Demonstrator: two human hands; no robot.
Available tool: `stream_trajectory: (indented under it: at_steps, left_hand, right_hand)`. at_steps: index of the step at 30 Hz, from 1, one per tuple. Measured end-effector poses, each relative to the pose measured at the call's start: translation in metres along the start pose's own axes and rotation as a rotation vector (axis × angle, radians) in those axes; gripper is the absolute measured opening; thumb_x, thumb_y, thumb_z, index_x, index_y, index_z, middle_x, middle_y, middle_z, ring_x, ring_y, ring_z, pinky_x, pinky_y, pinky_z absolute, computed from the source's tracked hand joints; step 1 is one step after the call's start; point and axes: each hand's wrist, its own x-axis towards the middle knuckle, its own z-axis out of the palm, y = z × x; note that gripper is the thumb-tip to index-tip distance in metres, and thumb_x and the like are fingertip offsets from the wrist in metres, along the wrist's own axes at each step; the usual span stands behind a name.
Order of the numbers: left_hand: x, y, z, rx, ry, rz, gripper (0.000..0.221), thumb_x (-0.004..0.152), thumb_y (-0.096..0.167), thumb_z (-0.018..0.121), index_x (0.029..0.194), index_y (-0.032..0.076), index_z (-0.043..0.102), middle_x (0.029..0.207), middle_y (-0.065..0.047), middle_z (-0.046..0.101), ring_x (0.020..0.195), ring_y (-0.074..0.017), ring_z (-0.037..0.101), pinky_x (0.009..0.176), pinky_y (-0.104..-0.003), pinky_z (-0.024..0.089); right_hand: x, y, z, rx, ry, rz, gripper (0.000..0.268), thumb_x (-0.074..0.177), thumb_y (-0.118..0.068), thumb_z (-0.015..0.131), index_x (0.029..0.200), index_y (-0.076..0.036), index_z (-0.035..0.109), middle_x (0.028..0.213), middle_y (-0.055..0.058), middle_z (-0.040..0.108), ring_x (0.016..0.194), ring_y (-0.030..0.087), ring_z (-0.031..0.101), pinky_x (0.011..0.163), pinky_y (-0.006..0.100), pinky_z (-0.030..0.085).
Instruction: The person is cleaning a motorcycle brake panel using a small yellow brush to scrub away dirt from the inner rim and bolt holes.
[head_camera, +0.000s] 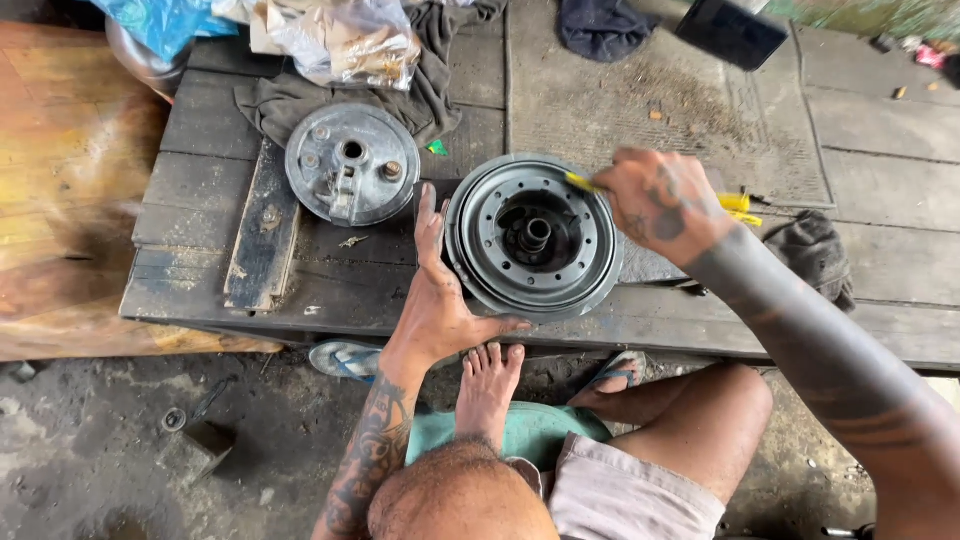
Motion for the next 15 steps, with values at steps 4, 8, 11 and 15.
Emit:
stream_trajectory:
  at_steps: [4, 8, 11, 15]
  left_hand:
    - [-0.001, -0.004, 0.003, 0.024, 0.007, 0.019, 0.146, 0.057, 0.035, 0.106, 0.157, 0.017, 0.002, 0.168, -0.032, -0.002, 0.153, -0.0534, 0.026, 0.123, -0.060, 0.037]
    - [-0.001, -0.005, 0.003, -0.012, 0.021, 0.021, 0.148, 0.055, 0.035, 0.106, 0.158, 0.013, 0.003, 0.168, -0.033, -0.002, 0.153, -0.0557, 0.024, 0.123, -0.061, 0.034]
    - [0.000, -0.002, 0.002, -0.007, 0.017, 0.012, 0.145, 0.056, 0.034, 0.106, 0.157, 0.012, 0.004, 0.168, -0.034, -0.001, 0.152, -0.0555, 0.027, 0.122, -0.062, 0.036]
    - [-0.003, -0.007, 0.007, -0.021, 0.045, 0.024, 0.141, 0.060, 0.043, 0.103, 0.157, 0.010, 0.007, 0.169, -0.032, 0.000, 0.154, -0.0515, 0.026, 0.124, -0.057, 0.035]
  right_hand:
    - [0.058, -0.004, 0.025, -0.004, 0.064, -0.127, 0.014, 0.085, -0.031, 0.063, 0.094, -0.031, 0.073, 0.097, -0.007, 0.064, 0.087, 0.023, 0.072, 0.074, 0.038, 0.063]
    - [0.101, -0.039, 0.021, 0.117, 0.064, -0.376, 0.014, 0.088, -0.021, 0.064, 0.094, -0.028, 0.075, 0.094, 0.001, 0.063, 0.100, 0.030, 0.065, 0.089, 0.048, 0.054]
    - [0.098, -0.072, -0.021, 0.055, 0.031, -0.492, 0.022, 0.088, -0.018, 0.064, 0.097, -0.033, 0.077, 0.098, -0.002, 0.067, 0.105, 0.027, 0.065, 0.099, 0.046, 0.050]
    - [0.092, -0.105, -0.053, -0.051, 0.014, -0.684, 0.038, 0.082, -0.005, 0.063, 0.101, -0.034, 0.079, 0.095, -0.003, 0.073, 0.103, 0.024, 0.069, 0.108, 0.046, 0.047]
